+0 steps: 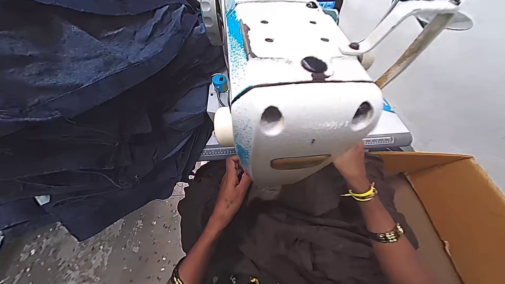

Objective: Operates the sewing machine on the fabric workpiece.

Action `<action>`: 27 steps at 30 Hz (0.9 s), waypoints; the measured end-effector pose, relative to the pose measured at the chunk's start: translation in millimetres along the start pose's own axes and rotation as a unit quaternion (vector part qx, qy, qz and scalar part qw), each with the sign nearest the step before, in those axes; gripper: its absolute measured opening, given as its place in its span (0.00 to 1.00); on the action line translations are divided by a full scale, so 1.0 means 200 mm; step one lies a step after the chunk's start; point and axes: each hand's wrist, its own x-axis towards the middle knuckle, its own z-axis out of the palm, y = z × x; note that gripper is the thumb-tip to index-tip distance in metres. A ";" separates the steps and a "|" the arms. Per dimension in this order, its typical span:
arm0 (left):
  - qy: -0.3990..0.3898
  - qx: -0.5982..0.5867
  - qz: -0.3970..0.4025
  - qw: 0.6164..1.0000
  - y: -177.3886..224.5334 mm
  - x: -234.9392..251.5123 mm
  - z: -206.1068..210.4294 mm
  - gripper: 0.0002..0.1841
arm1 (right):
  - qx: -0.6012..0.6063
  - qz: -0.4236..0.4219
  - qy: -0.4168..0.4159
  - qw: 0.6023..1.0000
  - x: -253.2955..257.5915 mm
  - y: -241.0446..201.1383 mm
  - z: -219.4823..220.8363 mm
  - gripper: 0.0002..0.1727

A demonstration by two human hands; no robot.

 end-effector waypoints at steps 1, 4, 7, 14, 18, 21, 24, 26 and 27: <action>0.002 0.004 -0.002 1.000 0.00 0.00 0.00 0.22 | 0.017 0.023 -0.021 0.999 0.00 -0.03 -0.03 0.12; 0.009 0.085 0.031 0.996 0.01 -0.01 -0.02 0.15 | 0.025 0.004 -0.043 0.999 0.00 -0.14 -0.05 0.10; 0.004 0.184 0.197 0.963 0.09 -0.12 -0.05 0.15 | -0.018 -0.199 0.021 0.980 -0.06 -0.27 0.01 0.12; -0.098 0.143 0.235 0.957 0.12 -0.23 -0.10 0.17 | -0.012 -0.384 -0.012 0.923 -0.13 -0.47 0.16 0.13; -0.091 0.063 0.231 0.967 0.15 -0.23 -0.20 0.14 | 0.281 -0.220 -0.232 0.905 -0.23 -0.47 0.10 0.17; 0.006 0.138 0.146 0.980 0.07 -0.16 -0.40 0.15 | 0.236 -0.131 -0.225 0.936 -0.26 -0.44 0.09 0.18; 0.075 0.235 0.067 0.967 -0.08 -0.11 -0.50 0.17 | 0.172 -0.047 -0.213 0.961 -0.19 -0.41 0.14 0.17; 0.087 0.250 0.045 0.963 -0.12 -0.12 -0.50 0.17 | 0.196 -0.014 -0.247 0.949 -0.16 -0.41 0.14 0.17; 0.093 0.250 0.041 0.963 -0.12 -0.12 -0.50 0.17 | 0.204 -0.011 -0.262 0.943 -0.13 -0.40 0.13 0.15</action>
